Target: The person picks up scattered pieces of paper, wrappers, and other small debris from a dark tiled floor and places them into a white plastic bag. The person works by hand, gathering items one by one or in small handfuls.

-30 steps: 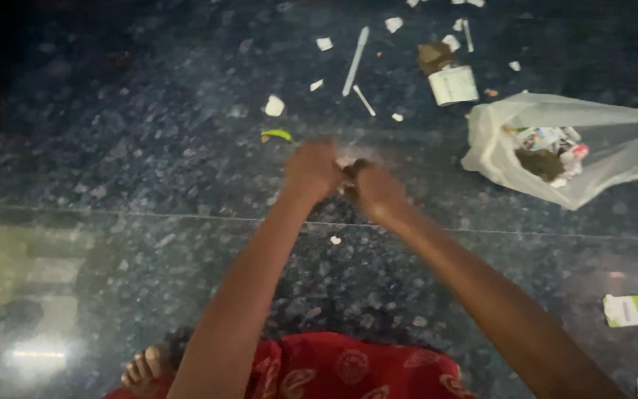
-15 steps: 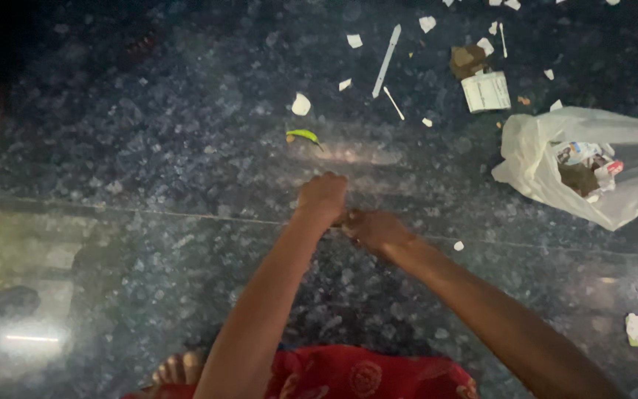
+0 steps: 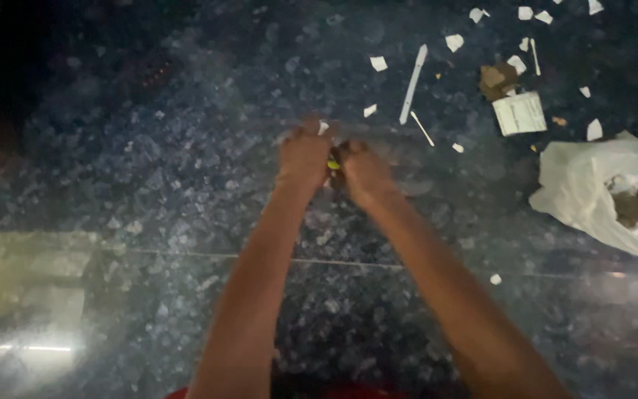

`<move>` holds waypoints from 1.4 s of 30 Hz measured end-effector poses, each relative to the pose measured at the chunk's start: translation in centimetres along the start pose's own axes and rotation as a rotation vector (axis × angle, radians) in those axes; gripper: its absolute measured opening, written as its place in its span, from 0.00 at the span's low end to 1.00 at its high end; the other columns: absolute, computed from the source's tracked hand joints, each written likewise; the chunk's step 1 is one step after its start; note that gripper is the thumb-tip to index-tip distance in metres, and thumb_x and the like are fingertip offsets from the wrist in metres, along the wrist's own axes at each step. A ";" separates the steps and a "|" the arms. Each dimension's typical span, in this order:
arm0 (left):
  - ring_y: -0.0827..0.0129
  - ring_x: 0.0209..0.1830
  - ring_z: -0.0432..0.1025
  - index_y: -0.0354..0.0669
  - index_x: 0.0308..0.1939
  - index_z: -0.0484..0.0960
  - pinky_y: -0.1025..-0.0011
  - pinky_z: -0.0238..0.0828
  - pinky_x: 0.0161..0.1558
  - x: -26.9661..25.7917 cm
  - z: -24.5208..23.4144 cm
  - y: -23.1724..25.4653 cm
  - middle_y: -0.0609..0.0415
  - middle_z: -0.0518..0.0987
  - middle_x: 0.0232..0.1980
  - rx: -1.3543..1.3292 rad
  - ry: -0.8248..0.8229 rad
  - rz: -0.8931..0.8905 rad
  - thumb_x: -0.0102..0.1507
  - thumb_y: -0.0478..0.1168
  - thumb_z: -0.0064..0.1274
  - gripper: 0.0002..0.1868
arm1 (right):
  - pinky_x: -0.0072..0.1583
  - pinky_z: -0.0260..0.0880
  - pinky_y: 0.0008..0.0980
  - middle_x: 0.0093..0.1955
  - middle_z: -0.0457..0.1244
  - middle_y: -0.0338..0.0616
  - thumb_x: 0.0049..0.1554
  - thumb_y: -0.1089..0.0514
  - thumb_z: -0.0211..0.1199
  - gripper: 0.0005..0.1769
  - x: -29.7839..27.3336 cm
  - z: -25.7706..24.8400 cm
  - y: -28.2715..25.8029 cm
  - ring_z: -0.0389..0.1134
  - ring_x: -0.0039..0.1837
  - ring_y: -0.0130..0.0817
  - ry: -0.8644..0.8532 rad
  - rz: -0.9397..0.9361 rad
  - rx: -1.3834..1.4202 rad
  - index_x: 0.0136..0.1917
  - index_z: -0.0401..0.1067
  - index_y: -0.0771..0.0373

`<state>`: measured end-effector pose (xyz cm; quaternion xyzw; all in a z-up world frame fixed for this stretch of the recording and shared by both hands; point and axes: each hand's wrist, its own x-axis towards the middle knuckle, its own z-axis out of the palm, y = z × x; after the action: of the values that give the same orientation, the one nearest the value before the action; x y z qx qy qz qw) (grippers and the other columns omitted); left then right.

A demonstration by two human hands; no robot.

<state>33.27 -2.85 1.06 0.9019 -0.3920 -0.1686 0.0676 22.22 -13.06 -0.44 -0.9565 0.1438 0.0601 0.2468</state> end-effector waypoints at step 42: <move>0.41 0.65 0.70 0.37 0.71 0.67 0.56 0.68 0.62 0.8 -2.8 41.8 0.31 0.75 0.64 -0.832 0.008 0.323 0.53 0.49 0.59 0.44 | 0.50 0.72 0.42 0.49 0.71 0.52 0.58 0.60 0.61 0.15 -22.0 -28.3 25.5 0.71 0.48 0.47 0.433 0.382 0.343 0.58 0.77 0.63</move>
<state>6.16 -32.09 14.08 0.7258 -0.4265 -0.2957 0.4517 -5.28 -42.87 16.65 -0.8473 0.3776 -0.1242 0.3522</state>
